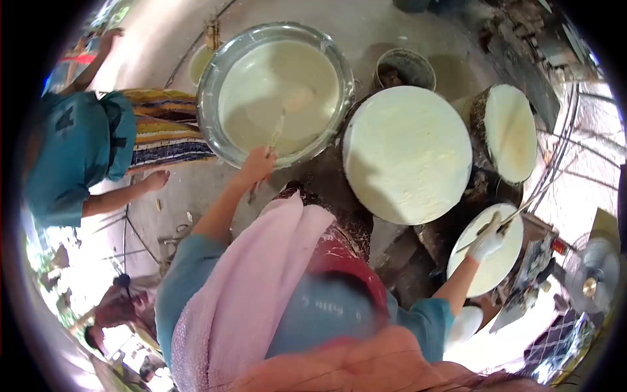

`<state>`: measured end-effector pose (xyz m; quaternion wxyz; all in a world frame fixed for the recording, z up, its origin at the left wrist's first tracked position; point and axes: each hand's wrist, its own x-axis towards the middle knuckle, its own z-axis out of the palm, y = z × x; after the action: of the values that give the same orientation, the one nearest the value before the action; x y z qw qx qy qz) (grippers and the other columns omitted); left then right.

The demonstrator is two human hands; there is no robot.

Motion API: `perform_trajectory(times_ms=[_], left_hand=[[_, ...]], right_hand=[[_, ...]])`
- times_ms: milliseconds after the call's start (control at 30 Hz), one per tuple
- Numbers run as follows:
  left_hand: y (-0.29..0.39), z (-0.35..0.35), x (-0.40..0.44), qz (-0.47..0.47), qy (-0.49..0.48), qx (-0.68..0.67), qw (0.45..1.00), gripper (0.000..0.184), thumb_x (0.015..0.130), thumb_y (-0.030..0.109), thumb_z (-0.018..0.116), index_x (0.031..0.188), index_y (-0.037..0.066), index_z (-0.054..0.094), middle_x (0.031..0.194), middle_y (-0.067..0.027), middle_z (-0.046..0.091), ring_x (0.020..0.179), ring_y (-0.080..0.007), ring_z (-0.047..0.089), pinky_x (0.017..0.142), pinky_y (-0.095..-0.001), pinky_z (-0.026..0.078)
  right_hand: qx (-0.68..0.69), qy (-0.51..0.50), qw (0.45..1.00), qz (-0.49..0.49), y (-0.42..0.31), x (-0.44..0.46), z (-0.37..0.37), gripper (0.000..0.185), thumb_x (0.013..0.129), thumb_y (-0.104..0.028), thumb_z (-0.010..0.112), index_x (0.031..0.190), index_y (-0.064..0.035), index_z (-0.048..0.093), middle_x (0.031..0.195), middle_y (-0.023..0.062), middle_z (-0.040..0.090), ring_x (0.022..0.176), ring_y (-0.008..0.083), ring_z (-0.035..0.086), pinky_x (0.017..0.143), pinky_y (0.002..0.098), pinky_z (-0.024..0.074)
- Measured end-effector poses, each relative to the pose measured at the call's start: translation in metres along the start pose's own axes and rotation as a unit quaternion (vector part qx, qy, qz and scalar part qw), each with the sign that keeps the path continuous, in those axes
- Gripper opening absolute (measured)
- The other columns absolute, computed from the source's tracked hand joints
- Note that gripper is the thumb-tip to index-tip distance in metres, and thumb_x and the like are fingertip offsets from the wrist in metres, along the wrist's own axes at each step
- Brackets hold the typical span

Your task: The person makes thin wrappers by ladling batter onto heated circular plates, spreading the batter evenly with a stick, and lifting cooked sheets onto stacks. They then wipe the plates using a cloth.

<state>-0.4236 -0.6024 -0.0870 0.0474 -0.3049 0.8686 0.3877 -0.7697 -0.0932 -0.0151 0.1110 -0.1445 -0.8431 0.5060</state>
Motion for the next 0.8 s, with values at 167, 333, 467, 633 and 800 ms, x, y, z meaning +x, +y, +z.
perform_trajectory(times_ms=[167,333,467,633,800], left_hand=[[-0.053,-0.008,0.083,0.133,-0.105,0.265,0.949,0.014,0.085,0.008,0.047,0.09,-0.004,0.053,0.079,-0.0248,0.06,0.077,-0.0436,0.061,0.068,-0.0528,0.047],[-0.032,-0.007,0.128,0.061,-0.142,0.217,0.964,0.022,0.092,0.015,0.046,0.095,-0.004,0.056,0.086,-0.024,0.064,0.082,-0.0402,0.064,0.069,-0.0505,0.05],[-0.092,0.007,0.17,0.144,-0.2,0.267,0.932,0.031,0.096,0.023,0.044,0.096,-0.004,0.059,0.087,-0.026,0.064,0.079,-0.0399,0.065,0.068,-0.0497,0.052],[-0.13,0.013,0.113,-0.071,-0.384,-0.088,0.916,0.04,0.099,0.037,0.043,0.087,0.002,0.059,0.06,-0.0063,0.047,0.05,-0.0184,0.047,0.048,-0.0376,0.039],[-0.151,0.051,0.0,-0.207,-0.376,-0.391,0.814,0.042,0.1,0.041,0.036,0.092,0.002,0.05,0.056,0.004,0.033,0.04,-0.0079,0.027,0.037,-0.0255,0.023]], right_hand=[[-0.017,-0.135,0.99,0.046,-0.005,-0.217,-0.004,0.041,0.09,-0.009,0.062,0.127,0.006,0.053,0.125,0.0095,0.057,0.109,0.0163,0.054,0.097,0.03,0.0409],[0.06,-0.176,0.966,0.179,0.016,-0.336,0.0,0.049,0.087,0.0,0.064,0.133,0.005,0.048,0.132,0.0095,0.053,0.113,0.014,0.052,0.095,0.0267,0.0442],[0.074,-0.19,0.967,0.152,-0.008,-0.378,0.029,0.057,0.082,0.004,0.069,0.135,0.0028,0.047,0.133,0.0085,0.054,0.108,0.0118,0.054,0.091,0.0254,0.045],[0.094,-0.281,0.93,0.219,0.029,-0.434,0.026,0.062,0.08,0.004,0.071,0.137,-0.0016,0.047,0.131,0.0057,0.055,0.107,0.0097,0.053,0.091,0.0233,0.0443],[-0.039,-0.388,0.898,0.205,0.065,-0.514,0.017,0.046,0.094,-0.024,0.058,0.135,-0.0048,0.049,0.102,0.0095,0.067,0.087,0.0109,0.059,0.078,0.0243,0.0477]])
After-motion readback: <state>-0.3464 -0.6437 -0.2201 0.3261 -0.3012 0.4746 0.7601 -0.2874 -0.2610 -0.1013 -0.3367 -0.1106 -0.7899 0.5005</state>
